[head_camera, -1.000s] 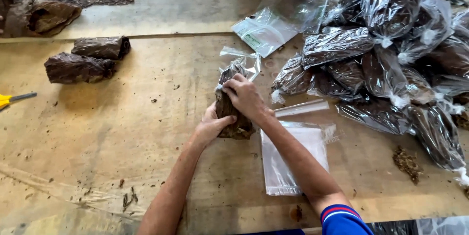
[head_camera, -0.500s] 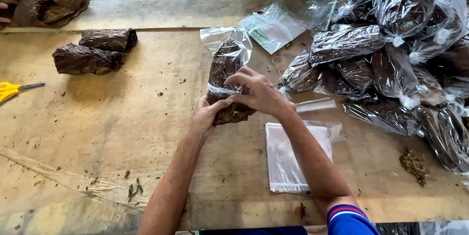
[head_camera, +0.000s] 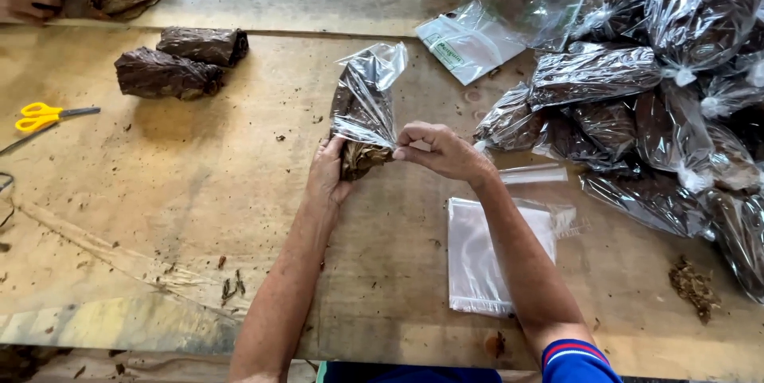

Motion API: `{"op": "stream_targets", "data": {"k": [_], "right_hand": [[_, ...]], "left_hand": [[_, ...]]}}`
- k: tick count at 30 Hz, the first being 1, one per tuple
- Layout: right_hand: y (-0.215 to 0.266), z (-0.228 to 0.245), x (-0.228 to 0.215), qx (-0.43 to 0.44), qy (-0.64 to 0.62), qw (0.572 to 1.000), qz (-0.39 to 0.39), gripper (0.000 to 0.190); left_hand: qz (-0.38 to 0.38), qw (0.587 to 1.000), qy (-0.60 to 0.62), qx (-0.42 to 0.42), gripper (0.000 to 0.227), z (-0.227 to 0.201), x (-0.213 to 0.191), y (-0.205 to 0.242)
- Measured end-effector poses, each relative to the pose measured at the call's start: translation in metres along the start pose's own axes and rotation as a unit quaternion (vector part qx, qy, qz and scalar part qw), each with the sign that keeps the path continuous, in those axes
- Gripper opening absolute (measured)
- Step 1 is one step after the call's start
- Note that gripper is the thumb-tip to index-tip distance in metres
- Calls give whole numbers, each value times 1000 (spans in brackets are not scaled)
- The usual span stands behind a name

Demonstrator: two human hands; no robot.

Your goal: The person places rolled dark brown material into clear plastic bags, seals each bag, and sets it aside. The person repeats this process for several rolls, handling each roll individually and stacking the sealed packages on the table.

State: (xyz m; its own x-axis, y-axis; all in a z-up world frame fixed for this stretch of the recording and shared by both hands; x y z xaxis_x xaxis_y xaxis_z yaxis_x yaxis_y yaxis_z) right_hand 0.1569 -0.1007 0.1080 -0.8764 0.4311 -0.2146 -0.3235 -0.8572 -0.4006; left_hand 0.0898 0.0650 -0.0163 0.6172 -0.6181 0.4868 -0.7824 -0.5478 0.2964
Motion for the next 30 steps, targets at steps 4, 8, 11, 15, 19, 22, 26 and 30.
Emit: {"op": "stream_targets", "data": {"k": [4,8,11,15,19,22,26,30], "right_hand": [[1,5,6,17,-88,996,14,8],[-1,18,17,20,-131,990,54,3],[0,4,28,64,-113,988,88,3],[8,-31,30,157,-92,978,103,4],[8,-25,20,197,-108,970,94,19],[9,-23,8,219,-185,956,61,32],[5,-29,-24,144,-169,972,-78,30],[9,-55,-35,130,-147,968,-154,26]], "left_hand": [[14,999,18,26,18,11,5,-7],[26,998,9,61,20,2,14,-1],[30,998,13,60,19,-21,21,20],[47,998,33,18,18,-14,11,14],[77,996,-22,48,32,-68,38,55],[123,936,-292,151,52,-91,51,69],[22,576,-762,295,57,-75,72,77],[48,437,-807,394,69,-23,88,77]]}}
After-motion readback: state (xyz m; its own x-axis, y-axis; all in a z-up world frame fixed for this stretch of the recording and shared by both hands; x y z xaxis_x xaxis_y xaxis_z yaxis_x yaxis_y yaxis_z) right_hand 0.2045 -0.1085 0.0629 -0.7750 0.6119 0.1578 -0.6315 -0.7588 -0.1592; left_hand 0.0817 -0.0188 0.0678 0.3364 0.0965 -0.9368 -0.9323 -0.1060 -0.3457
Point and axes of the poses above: each hand's wrist, its own y-axis away from the middle knuckle, its own x-axis out of the palm, z = x × y, the point moved 9 cm from there along -y, towards the middle knuckle, and after that the axes turned 15 degrees about -y, right-handed, at the moved point
